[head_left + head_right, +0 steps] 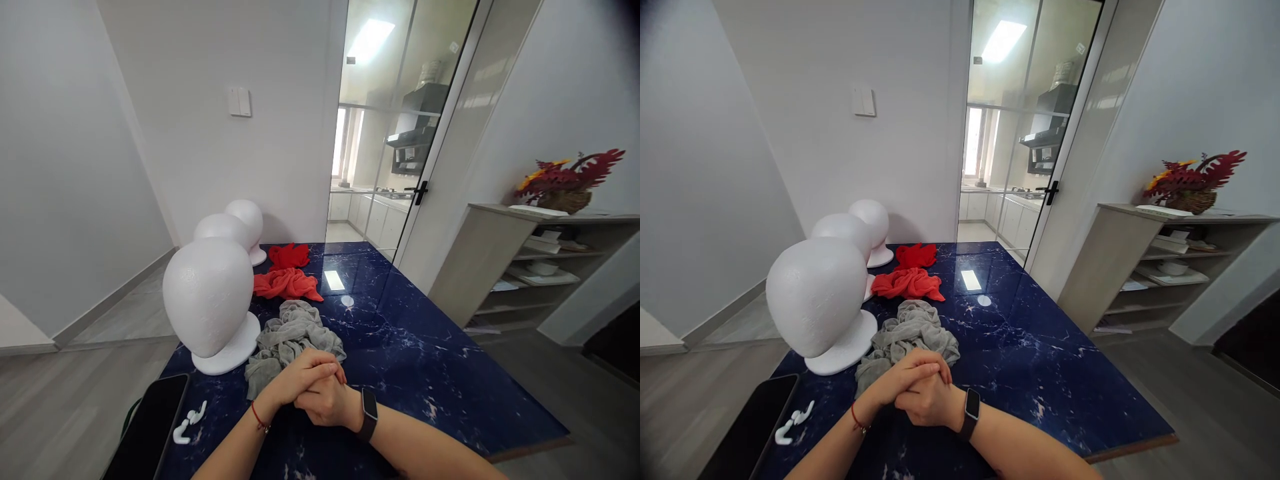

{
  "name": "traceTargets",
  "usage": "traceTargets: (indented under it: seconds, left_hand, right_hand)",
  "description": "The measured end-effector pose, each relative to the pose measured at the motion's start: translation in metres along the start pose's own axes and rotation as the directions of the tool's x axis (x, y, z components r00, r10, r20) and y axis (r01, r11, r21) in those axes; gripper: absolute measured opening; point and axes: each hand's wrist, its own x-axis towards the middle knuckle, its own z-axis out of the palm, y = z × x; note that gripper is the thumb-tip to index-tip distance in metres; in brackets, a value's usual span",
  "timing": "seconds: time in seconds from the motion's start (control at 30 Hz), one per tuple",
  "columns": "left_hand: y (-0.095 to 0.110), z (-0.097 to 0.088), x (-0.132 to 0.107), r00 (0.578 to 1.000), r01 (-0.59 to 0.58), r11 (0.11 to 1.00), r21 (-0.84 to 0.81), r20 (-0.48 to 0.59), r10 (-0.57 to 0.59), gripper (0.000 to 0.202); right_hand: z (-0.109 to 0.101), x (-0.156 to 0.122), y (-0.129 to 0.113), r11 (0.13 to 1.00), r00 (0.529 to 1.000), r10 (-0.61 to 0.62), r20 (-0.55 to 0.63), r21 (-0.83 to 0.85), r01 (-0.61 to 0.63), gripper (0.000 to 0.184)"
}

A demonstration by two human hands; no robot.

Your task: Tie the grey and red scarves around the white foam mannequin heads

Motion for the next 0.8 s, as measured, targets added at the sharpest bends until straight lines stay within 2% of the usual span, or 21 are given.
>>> traceTargets:
  seconds: [0.3, 0.47, 0.53, 0.7, 0.8]
  left_hand:
    - [0.0007, 0.0053, -0.0011, 0.979, -0.076, 0.992, 0.101, -0.181, 0.093, 0.041]
    - [0.0012, 0.0054, -0.0003, 0.970, -0.055, 0.994, 0.093, -0.231, 0.075, 0.040]
    - [0.0011, 0.0048, 0.0005, 0.977, -0.047, 0.998, 0.033, -0.207, 0.053, 0.038]
    - [0.0010, 0.0031, 0.0007, 1.000, -0.019, 0.997, -0.074, -0.013, 0.018, 0.037]
    - [0.0001, 0.0028, 0.0002, 0.999, -0.029, 0.998, -0.050, -0.015, 0.028, 0.038]
  right_hand:
    - [-0.0073, 0.0055, 0.0003, 1.000, 0.993, 0.010, -0.117, 0.021, -0.008, 0.030]
    - [-0.0063, 0.0049, 0.0013, 0.998, 0.994, 0.044, -0.100, 0.040, -0.040, 0.029]
    - [-0.0044, 0.0030, 0.0016, 0.997, 0.994, 0.053, -0.096, 0.061, -0.047, 0.030]
    - [0.0003, -0.0016, -0.0003, 0.998, 0.999, 0.042, 0.032, 0.052, -0.043, 0.030]
    - [0.0010, -0.0025, -0.0018, 0.997, 0.998, 0.057, 0.027, 0.054, -0.058, 0.029]
